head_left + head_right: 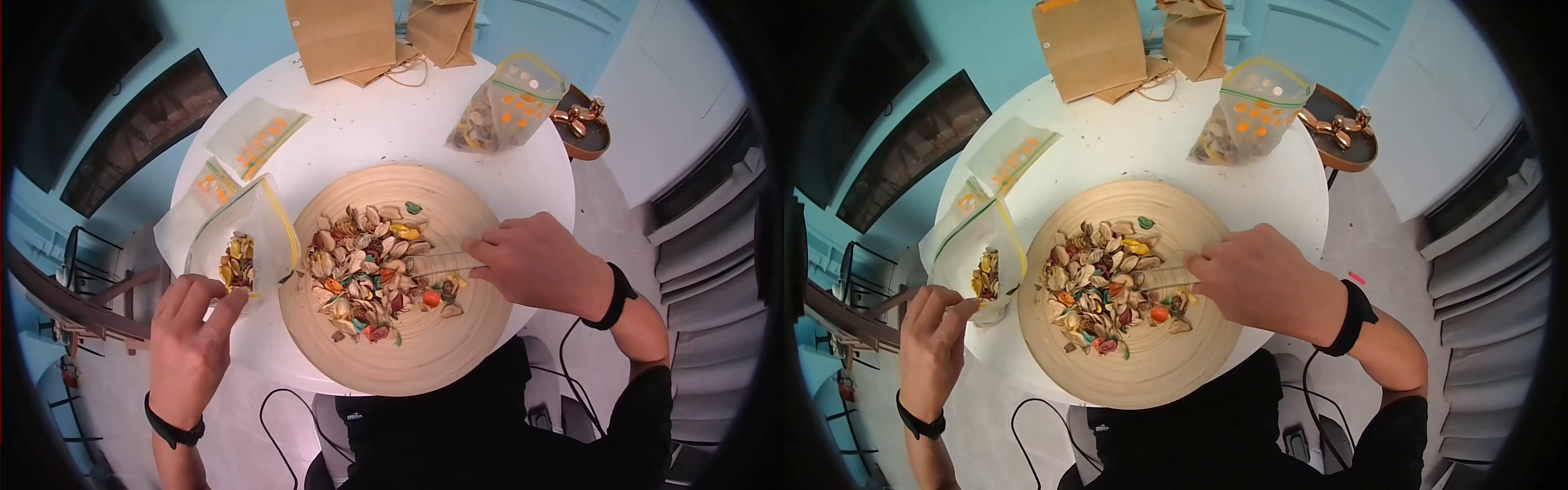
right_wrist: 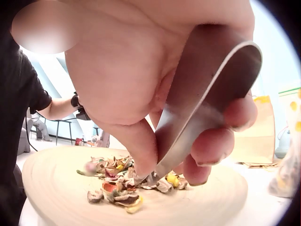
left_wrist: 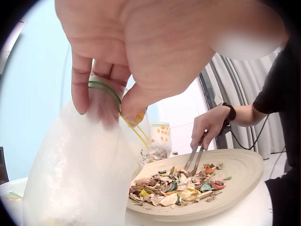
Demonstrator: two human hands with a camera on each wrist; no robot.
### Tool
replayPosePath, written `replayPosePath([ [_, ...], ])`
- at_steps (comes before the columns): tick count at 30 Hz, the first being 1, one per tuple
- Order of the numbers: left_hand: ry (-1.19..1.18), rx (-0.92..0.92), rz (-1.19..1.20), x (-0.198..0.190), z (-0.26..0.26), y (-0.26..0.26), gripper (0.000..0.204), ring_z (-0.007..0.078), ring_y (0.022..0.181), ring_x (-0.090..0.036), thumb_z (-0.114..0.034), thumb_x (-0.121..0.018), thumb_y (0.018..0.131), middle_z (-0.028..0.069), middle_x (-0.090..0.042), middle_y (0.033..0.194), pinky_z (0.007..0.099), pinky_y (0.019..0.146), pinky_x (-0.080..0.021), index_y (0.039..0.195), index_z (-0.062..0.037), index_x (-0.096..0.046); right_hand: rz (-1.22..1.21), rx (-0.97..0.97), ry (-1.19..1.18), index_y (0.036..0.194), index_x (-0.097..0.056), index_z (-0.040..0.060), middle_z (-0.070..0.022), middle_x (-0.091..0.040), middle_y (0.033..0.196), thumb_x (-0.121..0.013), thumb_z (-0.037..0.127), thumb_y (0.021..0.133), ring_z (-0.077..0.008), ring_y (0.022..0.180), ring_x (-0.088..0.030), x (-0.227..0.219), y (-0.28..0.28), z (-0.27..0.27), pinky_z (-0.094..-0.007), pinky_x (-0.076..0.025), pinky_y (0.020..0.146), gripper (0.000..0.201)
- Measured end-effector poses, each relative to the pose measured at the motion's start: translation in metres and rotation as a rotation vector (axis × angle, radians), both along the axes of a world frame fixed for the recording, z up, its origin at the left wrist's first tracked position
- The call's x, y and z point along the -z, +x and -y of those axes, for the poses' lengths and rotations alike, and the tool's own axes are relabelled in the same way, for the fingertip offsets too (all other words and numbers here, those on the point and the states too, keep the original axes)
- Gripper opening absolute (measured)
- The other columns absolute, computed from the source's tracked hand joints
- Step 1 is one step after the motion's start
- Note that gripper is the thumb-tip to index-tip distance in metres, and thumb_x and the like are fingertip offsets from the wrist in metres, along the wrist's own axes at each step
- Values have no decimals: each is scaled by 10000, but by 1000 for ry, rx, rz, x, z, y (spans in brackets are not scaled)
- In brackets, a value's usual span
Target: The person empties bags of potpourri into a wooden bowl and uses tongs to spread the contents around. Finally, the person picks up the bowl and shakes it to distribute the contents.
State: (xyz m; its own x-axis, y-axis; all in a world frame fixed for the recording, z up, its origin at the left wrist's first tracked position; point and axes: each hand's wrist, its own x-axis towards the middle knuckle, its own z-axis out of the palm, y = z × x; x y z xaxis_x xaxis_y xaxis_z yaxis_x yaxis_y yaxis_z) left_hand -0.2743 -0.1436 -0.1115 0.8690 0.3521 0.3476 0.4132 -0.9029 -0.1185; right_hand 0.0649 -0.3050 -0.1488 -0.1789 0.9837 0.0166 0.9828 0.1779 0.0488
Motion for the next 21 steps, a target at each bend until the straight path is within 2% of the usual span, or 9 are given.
replayPosePath([
  [5, 7, 6, -22, 1, 0, -1, 306, 299, 849, -616, 103, -719, 682, 98, -612, 894, 417, 716, -518, 955, -29, -678, -76, 0, 12, 1029, -671, 93, -30, -641, 743, -746, 266, 863, -239, 707, -669, -12, -8, -5, -361, -498, 580, 251],
  [8, 18, 17, -1, 1, -2, -1, 299, 294, 849, -618, 106, -718, 684, 93, -616, 897, 413, 714, -519, 948, -28, -681, -189, -29, 39, 1004, -700, 35, -79, -647, 701, -705, 312, 903, -287, 671, -678, -15, -4, -19, -400, -511, 604, 295],
  [10, 15, 9, 15, 2, -2, -1, 300, 293, 844, -616, 111, -716, 687, 93, -619, 901, 409, 711, -519, 951, -27, -685, -244, 26, -120, 991, -701, -8, -145, -663, 692, -668, 367, 923, -348, 690, -685, -18, 4, -43, -459, -519, 646, 382],
  [11, 21, 10, 14, 2, -1, -2, 300, 293, 844, -616, 111, -716, 687, 93, -619, 901, 409, 711, -519, 951, -27, -685, -245, 26, -115, 991, -701, -8, -145, -663, 692, -668, 367, 923, -348, 690, -685, -17, 9, -56, -459, -519, 646, 382],
  [13, -6, 2, -2, 2, 1, -3, 301, 292, 838, -613, 116, -712, 691, 94, -618, 899, 404, 710, -520, 955, -25, -690, -310, 44, -217, 969, -697, -41, -210, -670, 712, -608, 411, 951, -396, 710, -677, -10, 18, -84, -491, -516, 698, 462],
  [14, -13, 6, 0, 2, 1, -4, 306, 287, 839, -611, 117, -710, 688, 91, -617, 898, 404, 718, -523, 957, -28, -695, -308, 42, -209, 969, -697, -41, -210, -670, 712, -608, 411, 951, -396, 710, -677, -7, 18, -95, -491, -516, 698, 462],
  [16, -4, 11, -8, 1, 4, -5, 307, 285, 842, -611, 116, -709, 687, 90, -617, 899, 404, 723, -524, 956, -30, -696, -408, 74, -343, 954, -691, -52, -237, -671, 741, -576, 448, 963, -405, 710, -663, -1, 18, -110, -481, -511, 712, 513],
  [21, -3, 17, -19, 3, 4, -9, 313, 285, 857, -612, 103, -717, 677, 87, -615, 917, 405, 736, -528, 958, -33, -693, -483, -43, -439, 901, -622, -21, -192, -623, 721, -613, 438, 983, -373, 686, -612, 6, 17, -93, -450, -468, 656, 467],
])
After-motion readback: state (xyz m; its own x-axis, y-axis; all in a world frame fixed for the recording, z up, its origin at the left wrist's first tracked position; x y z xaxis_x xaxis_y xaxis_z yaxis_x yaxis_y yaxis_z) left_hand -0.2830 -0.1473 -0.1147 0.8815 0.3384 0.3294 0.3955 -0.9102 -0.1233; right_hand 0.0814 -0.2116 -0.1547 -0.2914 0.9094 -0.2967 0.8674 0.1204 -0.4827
